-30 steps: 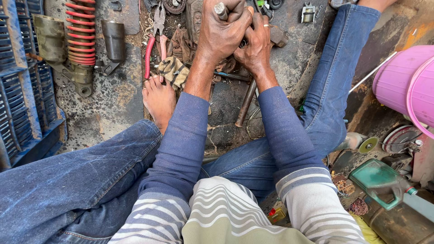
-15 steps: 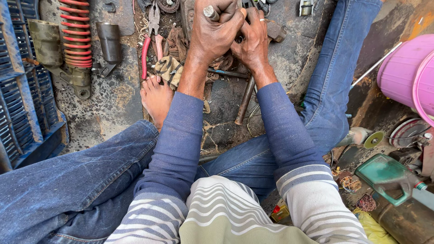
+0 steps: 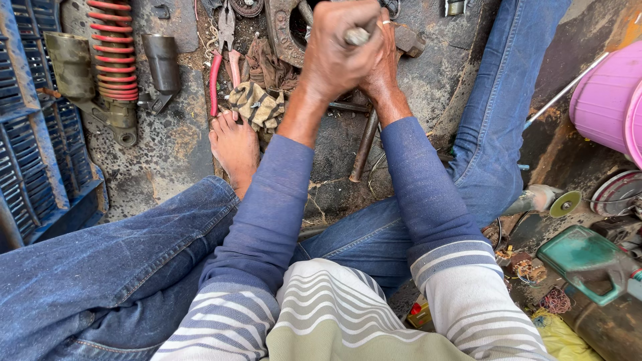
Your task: The person sits on the floor and uses a hammer and metal rod to strike a cylindrical metal part held in a vise. They repeatedly adjust the part and hammer it, then use pliers to grip and inspect the component.
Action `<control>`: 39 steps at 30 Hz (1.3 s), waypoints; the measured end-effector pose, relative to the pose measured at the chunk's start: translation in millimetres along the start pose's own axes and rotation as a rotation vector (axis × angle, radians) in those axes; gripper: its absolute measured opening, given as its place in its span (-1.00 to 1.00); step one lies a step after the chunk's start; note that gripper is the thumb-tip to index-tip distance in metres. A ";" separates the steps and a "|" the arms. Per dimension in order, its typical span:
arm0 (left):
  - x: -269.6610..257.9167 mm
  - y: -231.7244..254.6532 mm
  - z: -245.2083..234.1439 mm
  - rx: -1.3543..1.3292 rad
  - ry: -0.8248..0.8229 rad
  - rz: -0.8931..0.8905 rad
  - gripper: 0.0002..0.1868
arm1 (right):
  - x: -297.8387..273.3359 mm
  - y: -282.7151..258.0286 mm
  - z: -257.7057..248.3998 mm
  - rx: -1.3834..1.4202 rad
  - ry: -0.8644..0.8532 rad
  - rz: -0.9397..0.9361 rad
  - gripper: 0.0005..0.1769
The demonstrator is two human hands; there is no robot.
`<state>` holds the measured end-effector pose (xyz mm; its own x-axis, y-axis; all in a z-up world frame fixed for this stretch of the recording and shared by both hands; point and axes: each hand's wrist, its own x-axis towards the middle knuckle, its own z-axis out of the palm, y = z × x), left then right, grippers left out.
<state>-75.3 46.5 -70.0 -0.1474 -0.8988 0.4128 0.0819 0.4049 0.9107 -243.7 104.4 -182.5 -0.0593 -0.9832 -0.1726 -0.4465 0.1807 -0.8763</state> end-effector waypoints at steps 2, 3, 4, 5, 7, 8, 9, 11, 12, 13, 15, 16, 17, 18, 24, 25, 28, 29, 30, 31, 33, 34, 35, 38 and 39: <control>-6.1 0.1 13.0 0.090 -0.025 -0.034 -0.59 | -3.4 11.8 -0.1 0.035 -0.011 0.068 -0.62; -8.4 0.6 19.2 0.136 -0.036 -0.049 -0.57 | -4.1 14.4 -1.8 0.038 -0.009 0.080 -0.61; -11.3 2.3 24.6 0.151 -0.046 -0.025 -0.63 | -4.4 14.4 -3.2 0.036 -0.005 0.086 -0.60; -14.5 5.5 29.7 0.168 -0.053 0.000 -0.69 | -5.5 12.9 -5.6 0.036 0.001 0.083 -0.59; -16.8 12.2 38.8 0.200 -0.065 0.015 -0.78 | -7.1 6.7 -7.9 0.033 0.011 0.085 -0.57; -17.1 16.2 42.4 0.215 -0.070 0.006 -0.80 | -7.0 2.5 -6.5 0.026 0.014 0.083 -0.57; -16.8 20.5 45.7 0.228 -0.074 -0.004 -0.81 | -8.4 -1.8 -7.0 0.022 0.015 0.086 -0.56; -14.6 28.4 49.1 0.235 -0.078 -0.008 -0.79 | -10.6 -9.2 -6.4 0.003 0.023 0.089 -0.54; -13.7 31.9 48.6 0.237 -0.079 -0.010 -0.77 | -11.8 -12.0 -5.8 -0.010 0.030 0.092 -0.53; -13.4 35.9 47.4 0.268 -0.059 -0.010 -0.77 | -12.8 -14.0 -5.7 -0.012 0.034 0.098 -0.52; -12.1 42.3 44.5 0.325 -0.020 -0.013 -0.71 | -15.4 -16.1 -6.3 -0.023 0.049 0.107 -0.51; -10.7 43.8 42.5 0.288 -0.036 -0.049 -0.71 | -17.1 -16.3 -6.8 -0.030 0.054 0.112 -0.50; -9.8 45.1 41.3 0.251 -0.051 -0.083 -0.71 | -18.9 -16.0 -7.4 -0.035 0.060 0.117 -0.49; -9.7 46.3 40.7 0.215 -0.066 -0.117 -0.70 | -21.2 -15.4 -6.9 -0.040 0.061 0.122 -0.48; -9.2 43.1 48.2 0.243 0.042 -0.083 -0.73 | -22.3 -17.9 -1.5 -0.081 0.053 0.134 -0.43; -9.3 41.2 49.9 0.240 0.039 -0.078 -0.74 | -21.0 -21.0 -1.5 -0.088 0.055 0.136 -0.42; -9.3 35.0 52.2 0.226 0.039 -0.095 -0.77 | -23.4 -38.4 -9.6 -0.124 0.069 0.146 -0.39; -8.7 33.8 52.4 0.221 0.042 -0.125 -0.79 | -25.9 -46.4 -14.4 -0.157 0.084 0.156 -0.38; -7.9 33.4 52.2 0.216 0.045 -0.155 -0.81 | -32.7 -55.4 -20.3 -0.193 0.097 0.165 -0.38; -7.4 33.2 50.3 0.217 0.036 -0.165 -0.81 | -38.7 -63.6 -22.9 -0.225 0.110 0.171 -0.37; -4.3 34.6 45.6 0.223 0.021 -0.183 -0.74 | -59.1 -77.5 -30.1 -0.354 0.223 0.184 -0.35; -2.9 36.2 42.9 0.214 0.037 -0.154 -0.76 | -69.5 -81.0 -33.0 -0.414 0.281 0.186 -0.34; -3.0 39.0 40.7 0.203 0.053 -0.127 -0.77 | -78.5 -80.5 -34.0 -0.440 0.292 0.242 -0.33; 0.1 44.6 38.0 0.204 0.056 -0.117 -0.79 | -94.4 -58.4 -36.0 -0.501 0.228 0.412 -0.27; -0.6 46.6 39.1 0.206 0.046 -0.128 -0.80 | -99.2 -46.0 -35.8 -0.508 0.147 0.449 -0.30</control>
<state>-109.9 72.4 -27.2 -0.0986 -0.9496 0.2974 -0.1384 0.3091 0.9409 -249.2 192.7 -109.0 -0.4411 -0.8154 -0.3751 -0.7108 0.5725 -0.4087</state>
